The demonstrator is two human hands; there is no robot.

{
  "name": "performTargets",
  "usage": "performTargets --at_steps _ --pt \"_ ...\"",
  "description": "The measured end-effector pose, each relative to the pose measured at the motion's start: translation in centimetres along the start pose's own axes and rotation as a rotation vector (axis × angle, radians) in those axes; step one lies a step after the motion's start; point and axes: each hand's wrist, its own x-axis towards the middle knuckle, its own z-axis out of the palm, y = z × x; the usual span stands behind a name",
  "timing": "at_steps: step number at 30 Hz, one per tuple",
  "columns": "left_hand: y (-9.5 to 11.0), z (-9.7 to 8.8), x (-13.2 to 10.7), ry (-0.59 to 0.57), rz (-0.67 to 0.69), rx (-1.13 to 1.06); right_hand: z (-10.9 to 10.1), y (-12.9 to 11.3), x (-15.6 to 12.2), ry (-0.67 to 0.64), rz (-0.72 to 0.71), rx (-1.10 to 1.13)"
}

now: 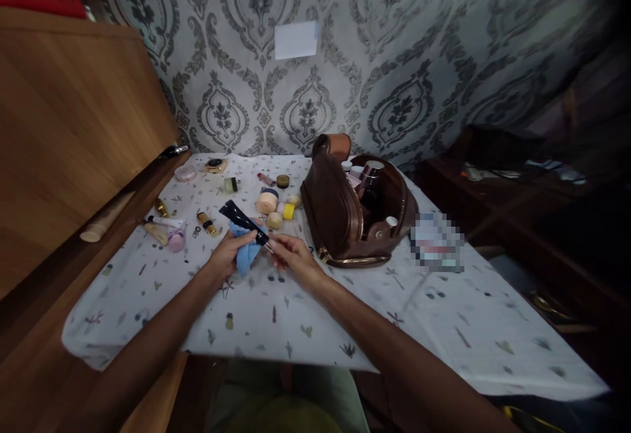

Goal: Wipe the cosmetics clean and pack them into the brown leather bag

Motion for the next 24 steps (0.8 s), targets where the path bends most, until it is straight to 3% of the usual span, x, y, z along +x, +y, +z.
performTargets --at_steps 8,14,18,20,24 --pt "-0.1 0.3 0.0 0.042 0.03 0.023 -0.2 0.1 0.2 0.021 -0.018 -0.077" --pt "-0.2 0.7 0.0 0.1 0.083 0.088 -0.2 0.6 0.5 0.155 -0.173 -0.109" --pt "-0.2 0.8 -0.1 0.164 0.168 0.146 -0.4 0.5 0.4 0.256 -0.173 -0.124" --pt "-0.2 0.7 -0.4 0.201 0.289 0.319 -0.3 0.3 0.2 0.23 -0.134 -0.095" --pt "-0.5 0.0 -1.0 0.149 0.628 0.926 0.4 -0.2 -0.3 -0.048 0.044 0.107"
